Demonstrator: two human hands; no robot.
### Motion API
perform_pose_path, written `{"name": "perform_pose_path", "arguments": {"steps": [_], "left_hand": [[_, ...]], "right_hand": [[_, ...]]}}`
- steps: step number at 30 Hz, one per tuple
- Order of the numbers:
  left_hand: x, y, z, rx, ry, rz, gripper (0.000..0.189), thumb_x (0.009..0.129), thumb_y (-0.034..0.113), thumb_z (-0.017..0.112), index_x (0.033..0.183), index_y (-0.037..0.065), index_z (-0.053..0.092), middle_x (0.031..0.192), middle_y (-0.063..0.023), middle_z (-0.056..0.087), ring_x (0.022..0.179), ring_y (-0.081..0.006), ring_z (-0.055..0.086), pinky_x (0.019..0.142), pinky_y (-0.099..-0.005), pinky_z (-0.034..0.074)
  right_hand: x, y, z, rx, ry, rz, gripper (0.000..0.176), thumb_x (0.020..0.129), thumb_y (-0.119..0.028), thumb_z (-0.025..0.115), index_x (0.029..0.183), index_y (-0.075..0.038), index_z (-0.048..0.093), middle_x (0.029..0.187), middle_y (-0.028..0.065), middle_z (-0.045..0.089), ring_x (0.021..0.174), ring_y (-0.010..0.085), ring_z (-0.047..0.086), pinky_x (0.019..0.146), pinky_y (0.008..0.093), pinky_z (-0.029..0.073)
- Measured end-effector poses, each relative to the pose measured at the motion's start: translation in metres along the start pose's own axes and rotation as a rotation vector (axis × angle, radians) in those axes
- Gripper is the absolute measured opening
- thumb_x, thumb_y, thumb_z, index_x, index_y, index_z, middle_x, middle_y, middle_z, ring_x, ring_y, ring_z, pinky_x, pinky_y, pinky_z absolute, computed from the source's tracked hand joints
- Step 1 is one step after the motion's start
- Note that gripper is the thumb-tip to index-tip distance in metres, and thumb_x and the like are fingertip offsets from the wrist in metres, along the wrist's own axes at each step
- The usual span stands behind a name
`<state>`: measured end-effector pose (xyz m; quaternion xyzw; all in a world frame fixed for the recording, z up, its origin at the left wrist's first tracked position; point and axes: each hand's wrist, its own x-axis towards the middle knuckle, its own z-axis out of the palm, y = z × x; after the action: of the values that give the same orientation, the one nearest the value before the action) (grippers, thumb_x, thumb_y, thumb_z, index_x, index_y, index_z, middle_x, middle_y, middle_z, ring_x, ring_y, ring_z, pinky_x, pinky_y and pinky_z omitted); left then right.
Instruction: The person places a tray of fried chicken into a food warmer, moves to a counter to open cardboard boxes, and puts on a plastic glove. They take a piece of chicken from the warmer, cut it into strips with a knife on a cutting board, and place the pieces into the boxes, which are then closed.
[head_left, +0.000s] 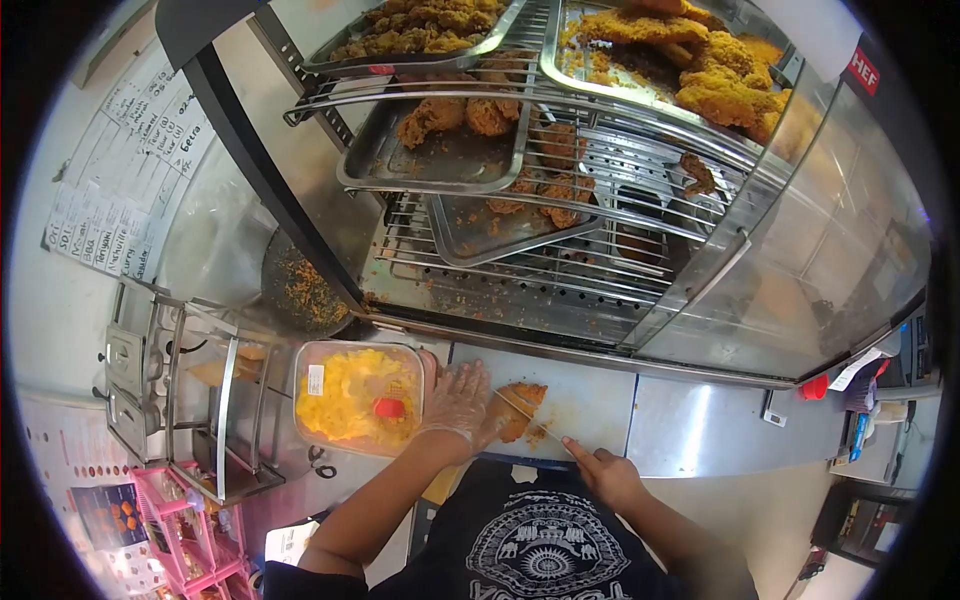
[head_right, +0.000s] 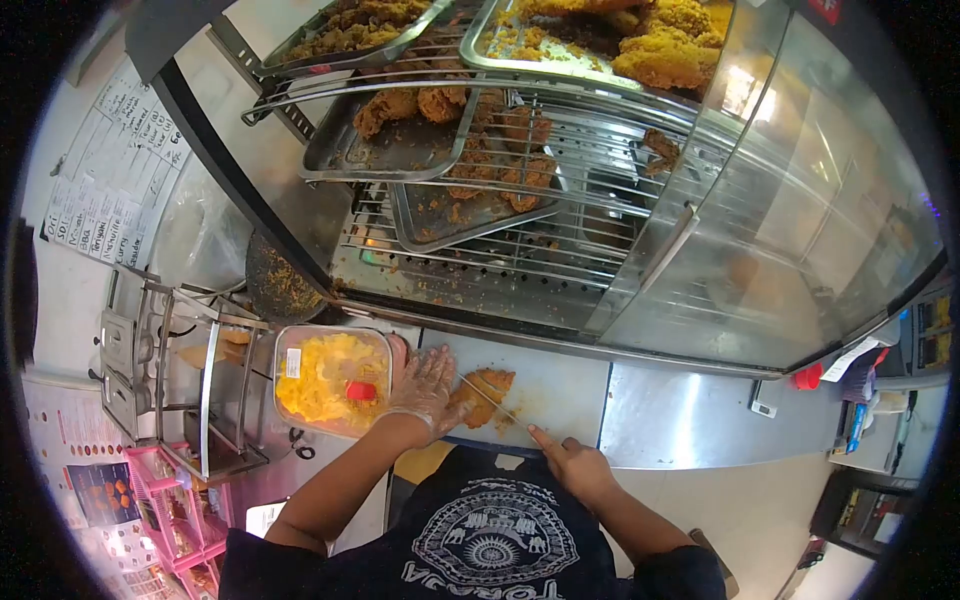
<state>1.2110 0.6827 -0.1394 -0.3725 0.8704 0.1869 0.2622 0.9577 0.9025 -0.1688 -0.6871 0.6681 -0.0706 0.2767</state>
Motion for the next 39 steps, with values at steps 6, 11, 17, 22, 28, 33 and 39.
{"name": "perform_pose_path", "arguments": {"steps": [6, 11, 17, 22, 28, 33, 39], "left_hand": [[-0.002, 0.0, 0.037, -0.017, 0.154, 0.009, 0.131, 0.077, 0.067, 0.077, 0.165, -0.003, 0.009, 0.174, -0.0237, 0.007, 0.162, -0.0386, 0.006, 0.13, -0.0524, 0.001], [-0.006, 0.001, 0.043, -0.017, 0.238, -0.048, 0.12, 0.081, 0.054, 0.08, 0.164, -0.004, 0.014, 0.173, -0.0216, 0.012, 0.161, -0.0377, 0.01, 0.131, -0.0524, 0.007], [0.006, -0.005, 0.088, 0.002, 0.462, 0.0, 0.121, 0.08, 0.049, 0.083, 0.163, -0.005, 0.013, 0.172, -0.0262, 0.011, 0.16, -0.0428, 0.009, 0.13, -0.0555, 0.007], [0.006, 0.004, 0.087, -0.058, 0.424, 0.002, 0.126, 0.079, 0.05, 0.084, 0.164, -0.005, 0.008, 0.172, -0.0277, 0.005, 0.16, -0.0448, 0.007, 0.129, -0.0561, 0.008], [-0.01, 0.002, 0.087, -0.184, 0.499, 0.006, 0.134, 0.077, 0.052, 0.085, 0.164, -0.005, 0.002, 0.173, -0.0281, 0.0, 0.16, -0.0454, 0.003, 0.129, -0.0555, 0.007], [-0.019, 0.0, 0.084, -0.165, 0.554, 0.046, 0.124, 0.081, 0.058, 0.079, 0.164, -0.004, 0.011, 0.171, -0.0299, 0.007, 0.159, -0.0471, 0.007, 0.129, -0.0553, 0.007], [-0.015, 0.0, 0.075, -0.279, 0.779, 0.176, 0.115, 0.084, 0.05, 0.079, 0.163, -0.002, 0.014, 0.17, -0.0315, 0.011, 0.157, -0.0493, 0.014, 0.127, -0.0586, 0.012]], "right_hand": [[0.011, -0.005, -0.001, -0.027, 0.015, -0.032, 0.071, 0.097, -0.021, 0.065, 0.16, -0.037, 0.039, 0.08, 0.0158, 0.062, 0.059, 0.037, 0.066, 0.055, 0.0483, 0.057], [0.035, -0.011, -0.001, -0.074, 0.077, -0.093, 0.068, 0.096, -0.019, 0.064, 0.159, -0.035, 0.043, 0.078, 0.0144, 0.061, 0.057, 0.0352, 0.066, 0.053, 0.0464, 0.057], [0.029, -0.005, -0.008, -0.082, 0.147, -0.098, 0.066, 0.096, -0.019, 0.066, 0.158, -0.032, 0.046, 0.077, 0.0128, 0.061, 0.057, 0.0335, 0.064, 0.053, 0.0453, 0.056], [0.011, -0.002, -0.017, 0.028, 0.201, -0.097, 0.066, 0.097, -0.021, 0.068, 0.158, -0.032, 0.045, 0.076, 0.0117, 0.06, 0.057, 0.0336, 0.063, 0.054, 0.0461, 0.056], [0.012, -0.011, -0.012, 0.016, 0.201, -0.084, 0.066, 0.098, -0.021, 0.067, 0.159, -0.034, 0.044, 0.077, 0.0117, 0.061, 0.058, 0.0339, 0.063, 0.054, 0.0464, 0.056], [0.01, -0.017, -0.028, -0.017, 0.167, -0.081, 0.064, 0.097, -0.02, 0.068, 0.156, -0.031, 0.048, 0.078, 0.0114, 0.06, 0.06, 0.033, 0.063, 0.056, 0.0451, 0.056], [0.008, -0.014, -0.03, -0.025, 0.158, -0.077, 0.064, 0.095, -0.018, 0.07, 0.155, -0.031, 0.05, 0.077, 0.0106, 0.06, 0.059, 0.0323, 0.062, 0.055, 0.0441, 0.055]]}}
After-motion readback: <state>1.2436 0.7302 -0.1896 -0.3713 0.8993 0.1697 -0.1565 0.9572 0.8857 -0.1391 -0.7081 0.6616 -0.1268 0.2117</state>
